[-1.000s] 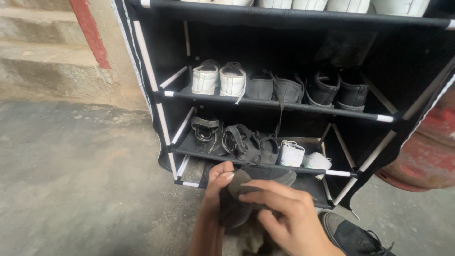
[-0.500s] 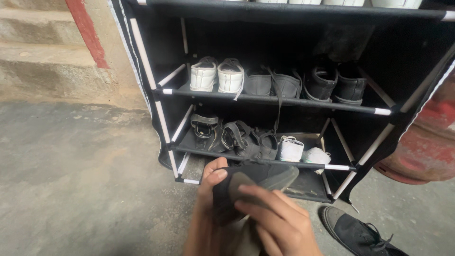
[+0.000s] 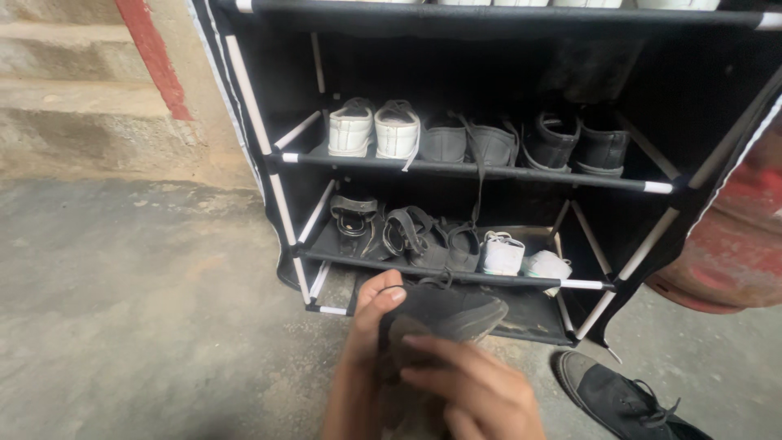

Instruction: The person wipes a pair of black shoes with a cloth. They handle the shoes one at a time, wiping the exterior surfaces and laces. The shoes are placed on the floor in front of a shoe rack during the process.

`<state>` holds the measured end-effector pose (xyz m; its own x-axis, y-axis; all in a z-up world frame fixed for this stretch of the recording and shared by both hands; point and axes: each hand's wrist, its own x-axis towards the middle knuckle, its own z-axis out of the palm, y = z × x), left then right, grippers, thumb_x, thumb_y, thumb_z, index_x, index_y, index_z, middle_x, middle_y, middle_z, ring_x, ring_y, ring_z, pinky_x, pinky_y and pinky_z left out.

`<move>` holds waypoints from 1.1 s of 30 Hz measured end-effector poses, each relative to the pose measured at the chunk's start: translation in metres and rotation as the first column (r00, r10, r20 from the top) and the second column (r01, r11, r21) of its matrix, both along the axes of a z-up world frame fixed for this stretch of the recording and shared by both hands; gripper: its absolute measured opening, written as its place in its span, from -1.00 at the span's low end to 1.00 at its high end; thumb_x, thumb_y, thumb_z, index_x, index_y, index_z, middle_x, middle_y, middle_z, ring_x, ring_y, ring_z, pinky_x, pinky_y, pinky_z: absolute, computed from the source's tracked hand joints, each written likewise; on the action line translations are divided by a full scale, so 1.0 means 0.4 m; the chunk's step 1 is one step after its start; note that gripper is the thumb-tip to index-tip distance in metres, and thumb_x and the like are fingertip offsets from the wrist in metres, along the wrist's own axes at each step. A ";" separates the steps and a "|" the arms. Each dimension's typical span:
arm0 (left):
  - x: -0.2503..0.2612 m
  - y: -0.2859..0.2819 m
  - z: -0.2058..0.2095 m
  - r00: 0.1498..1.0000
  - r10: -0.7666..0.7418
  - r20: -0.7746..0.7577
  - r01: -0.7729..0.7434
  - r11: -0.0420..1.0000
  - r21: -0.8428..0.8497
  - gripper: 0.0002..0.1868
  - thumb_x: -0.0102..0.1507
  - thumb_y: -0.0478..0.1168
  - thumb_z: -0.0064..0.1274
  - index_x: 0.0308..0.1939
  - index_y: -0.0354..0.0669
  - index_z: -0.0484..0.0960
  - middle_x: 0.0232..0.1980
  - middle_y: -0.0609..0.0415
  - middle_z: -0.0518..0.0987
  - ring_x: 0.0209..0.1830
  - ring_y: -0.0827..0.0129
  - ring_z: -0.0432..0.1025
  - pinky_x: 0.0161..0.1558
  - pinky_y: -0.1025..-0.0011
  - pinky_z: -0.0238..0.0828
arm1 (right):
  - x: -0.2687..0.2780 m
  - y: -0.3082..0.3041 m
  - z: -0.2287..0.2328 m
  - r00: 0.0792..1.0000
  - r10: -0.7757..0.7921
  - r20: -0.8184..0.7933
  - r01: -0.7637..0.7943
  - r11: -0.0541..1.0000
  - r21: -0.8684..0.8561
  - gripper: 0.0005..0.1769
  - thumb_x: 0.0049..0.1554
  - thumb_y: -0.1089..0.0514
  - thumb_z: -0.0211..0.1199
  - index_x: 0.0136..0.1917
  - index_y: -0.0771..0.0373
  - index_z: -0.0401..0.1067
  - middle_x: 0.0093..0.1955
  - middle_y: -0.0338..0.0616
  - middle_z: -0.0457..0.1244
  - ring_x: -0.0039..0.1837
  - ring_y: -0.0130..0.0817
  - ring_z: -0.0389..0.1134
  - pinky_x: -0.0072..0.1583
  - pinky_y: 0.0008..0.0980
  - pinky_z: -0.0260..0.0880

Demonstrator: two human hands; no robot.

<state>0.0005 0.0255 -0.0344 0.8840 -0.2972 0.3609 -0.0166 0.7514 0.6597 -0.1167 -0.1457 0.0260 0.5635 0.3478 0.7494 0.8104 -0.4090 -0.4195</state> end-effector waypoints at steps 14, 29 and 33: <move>0.026 -0.035 -0.022 0.998 -0.035 0.042 0.033 0.999 0.038 -0.72 0.25 -0.20 0.09 -0.46 -0.08 0.31 -0.50 0.23 0.37 -0.53 0.64 0.21 -0.48 0.61 0.18 | 0.085 -0.065 0.025 0.946 -0.193 -0.260 0.165 0.978 -0.126 -0.33 -0.13 0.42 0.12 0.27 0.21 0.55 0.39 0.08 0.31 0.44 0.07 0.32 0.42 -0.09 0.22; 0.005 -0.055 -0.029 0.993 -0.118 0.017 0.116 0.987 0.112 -0.75 0.21 -0.19 0.16 -0.43 -0.16 0.41 -0.45 0.18 0.46 -0.49 0.58 0.29 -0.42 0.57 0.25 | 0.113 -0.121 -0.006 0.887 -0.229 -0.401 0.197 0.973 -0.121 -0.35 -0.13 0.45 -0.02 0.17 0.24 0.62 0.37 0.07 0.36 0.38 -0.01 0.36 0.41 -0.18 0.26; 0.015 -0.063 -0.028 0.993 -0.093 -0.067 0.089 0.995 -0.053 -0.76 0.20 -0.19 0.16 -0.43 -0.10 0.40 -0.47 0.16 0.47 -0.53 0.57 0.30 -0.44 0.56 0.28 | 0.075 -0.102 -0.078 0.953 -0.177 -0.245 0.163 0.984 -0.076 -0.43 -0.07 0.39 -0.03 0.06 0.14 0.68 0.32 -0.05 0.46 0.34 -0.14 0.44 0.42 -0.25 0.38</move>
<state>0.0067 0.0004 -0.0458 0.8776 -0.3607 0.3158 0.0982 0.7799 0.6181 -0.0867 -0.1864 -0.0052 0.7844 0.2668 0.5600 0.5992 -0.5596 -0.5726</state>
